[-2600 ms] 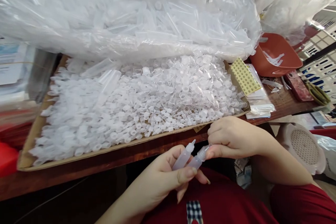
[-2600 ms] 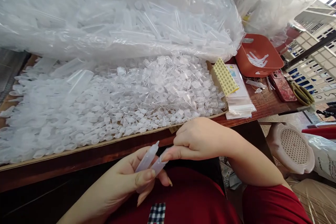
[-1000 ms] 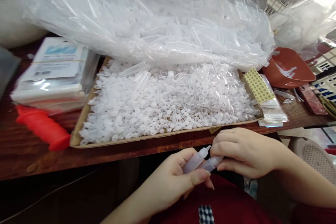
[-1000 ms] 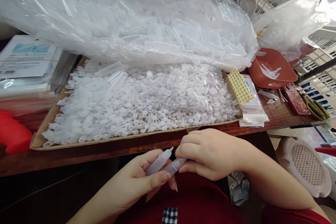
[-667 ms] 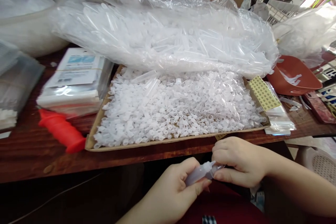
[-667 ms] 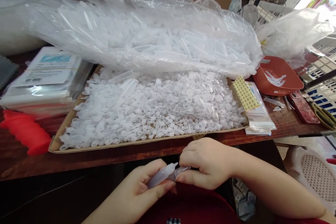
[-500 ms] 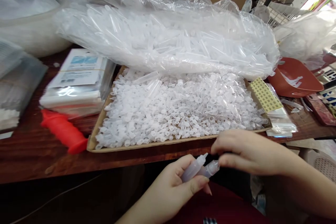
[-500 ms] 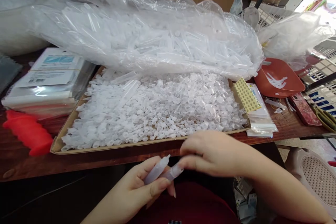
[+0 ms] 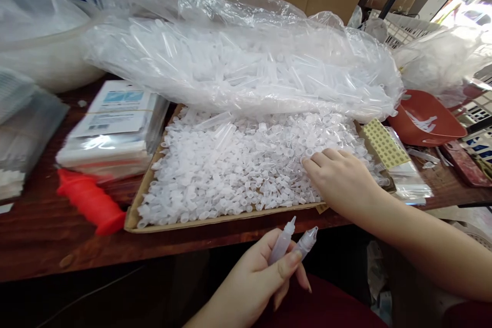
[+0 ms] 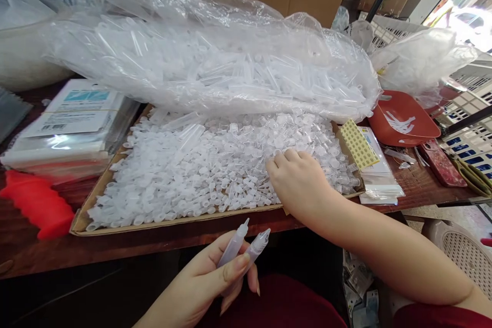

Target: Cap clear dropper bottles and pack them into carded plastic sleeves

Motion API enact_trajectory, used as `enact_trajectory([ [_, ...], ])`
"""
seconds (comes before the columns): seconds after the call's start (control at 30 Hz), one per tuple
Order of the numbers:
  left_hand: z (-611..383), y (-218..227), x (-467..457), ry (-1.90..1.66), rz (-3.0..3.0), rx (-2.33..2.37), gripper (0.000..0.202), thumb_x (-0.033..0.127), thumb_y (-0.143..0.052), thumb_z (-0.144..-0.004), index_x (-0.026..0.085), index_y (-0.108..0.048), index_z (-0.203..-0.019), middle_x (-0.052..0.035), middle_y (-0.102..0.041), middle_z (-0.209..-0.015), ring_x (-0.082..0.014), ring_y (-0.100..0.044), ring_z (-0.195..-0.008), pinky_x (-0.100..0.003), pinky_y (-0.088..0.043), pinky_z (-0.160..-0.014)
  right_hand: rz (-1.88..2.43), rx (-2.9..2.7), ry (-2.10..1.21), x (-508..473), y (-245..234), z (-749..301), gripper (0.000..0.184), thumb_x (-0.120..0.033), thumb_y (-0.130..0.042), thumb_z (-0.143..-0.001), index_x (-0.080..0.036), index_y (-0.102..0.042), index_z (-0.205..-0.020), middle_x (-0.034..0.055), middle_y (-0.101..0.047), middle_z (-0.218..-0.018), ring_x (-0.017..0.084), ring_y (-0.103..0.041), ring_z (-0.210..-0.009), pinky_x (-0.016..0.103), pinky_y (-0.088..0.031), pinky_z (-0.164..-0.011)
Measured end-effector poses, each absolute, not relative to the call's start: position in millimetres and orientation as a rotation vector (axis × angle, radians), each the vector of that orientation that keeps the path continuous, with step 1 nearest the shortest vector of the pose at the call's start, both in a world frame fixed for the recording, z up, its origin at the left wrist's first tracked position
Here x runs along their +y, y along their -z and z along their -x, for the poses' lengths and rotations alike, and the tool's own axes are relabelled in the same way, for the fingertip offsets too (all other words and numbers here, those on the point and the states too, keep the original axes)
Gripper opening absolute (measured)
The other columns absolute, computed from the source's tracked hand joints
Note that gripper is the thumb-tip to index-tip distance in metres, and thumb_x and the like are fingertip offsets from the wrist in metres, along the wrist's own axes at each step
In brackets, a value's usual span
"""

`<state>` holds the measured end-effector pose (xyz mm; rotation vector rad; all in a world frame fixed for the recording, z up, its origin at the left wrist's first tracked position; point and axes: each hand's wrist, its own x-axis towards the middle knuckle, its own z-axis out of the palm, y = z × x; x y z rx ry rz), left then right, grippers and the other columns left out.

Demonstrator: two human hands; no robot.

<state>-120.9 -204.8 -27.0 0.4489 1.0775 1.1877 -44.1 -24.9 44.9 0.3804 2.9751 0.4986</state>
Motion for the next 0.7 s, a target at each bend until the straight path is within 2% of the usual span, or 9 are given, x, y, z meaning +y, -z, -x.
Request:
enact_trajectory([
  [0.1, 119.4, 24.2, -203.8, -1.159, -0.477, 1.097, 0.040, 0.056, -0.061, -0.081, 0.017, -0.053, -0.079, -0.0022, -0.070, -0.068, -0.0041, -0.040, -0.040, -0.022, -0.023, -0.041, -0.338, 3.017, -0.536, -25.3, -41.7, 42.3, 0.024, -0.005, -0.051, -0.083, -0.009, -0.062, -0.104, 0.0117, -0.066, -0.085, 0.025, -0.058, -0.081, 0.032, -0.037, -0.065],
  [0.17, 118.0, 24.1, -203.3, -1.147, -0.492, 1.110, 0.039, 0.056, -0.060, -0.082, 0.017, -0.053, -0.081, -0.0026, -0.071, -0.070, -0.0043, -0.040, -0.040, -0.022, -0.023, -0.041, -0.317, 3.055, -0.576, -24.4, -38.0, 40.3, 0.025, -0.006, -0.049, -0.085, -0.009, -0.062, -0.106, 0.0112, -0.066, -0.085, 0.025, -0.058, -0.079, 0.032, -0.036, -0.065],
  [0.33, 115.1, 26.8, -202.0, -1.107, -0.545, 1.150, 0.039, 0.055, -0.057, -0.084, 0.016, -0.052, -0.085, -0.0031, -0.070, -0.073, -0.0038, -0.039, -0.041, -0.022, -0.025, -0.042, -0.295, 3.184, -0.687, -18.7, -27.2, 33.5, 0.018, -0.011, -0.044, -0.092, -0.013, -0.062, -0.087, 0.0086, -0.064, -0.079, 0.022, -0.054, -0.074, 0.032, -0.033, -0.063],
  [0.47, 114.6, 28.8, -200.2, -1.113, -0.527, 1.109, 0.041, 0.057, -0.057, -0.083, 0.017, -0.052, -0.087, -0.0022, -0.070, -0.070, -0.0044, -0.041, -0.041, -0.022, -0.026, -0.043, -0.263, 3.278, -0.770, -11.6, -19.7, 24.9, 0.011, -0.014, -0.052, -0.090, -0.015, -0.061, -0.083, 0.0055, -0.065, -0.077, 0.021, -0.054, -0.072, 0.032, -0.035, -0.064],
  [0.63, 112.6, 28.2, -196.0, -1.084, -0.523, 1.115, 0.038, 0.054, -0.057, -0.085, 0.017, -0.052, -0.087, -0.0018, -0.071, -0.072, -0.0036, -0.040, -0.041, -0.022, -0.025, -0.043, -0.259, 3.449, -0.646, -1.8, -13.3, 14.5, 0.008, -0.017, -0.058, -0.089, -0.016, -0.064, -0.093, 0.0069, -0.069, -0.102, 0.022, -0.059, -0.086, 0.031, -0.042, -0.075],
  [0.7, 111.3, 27.2, -193.6, -1.073, -0.527, 1.116, 0.037, 0.053, -0.058, -0.085, 0.017, -0.051, -0.088, -0.0017, -0.071, -0.072, -0.0035, -0.039, -0.041, -0.022, -0.025, -0.043, -0.291, 3.500, -0.579, 1.5, -12.0, 12.1, 0.008, -0.019, -0.056, -0.090, -0.017, -0.064, -0.093, 0.0072, -0.070, -0.103, 0.022, -0.061, -0.087, 0.031, -0.044, -0.076],
])
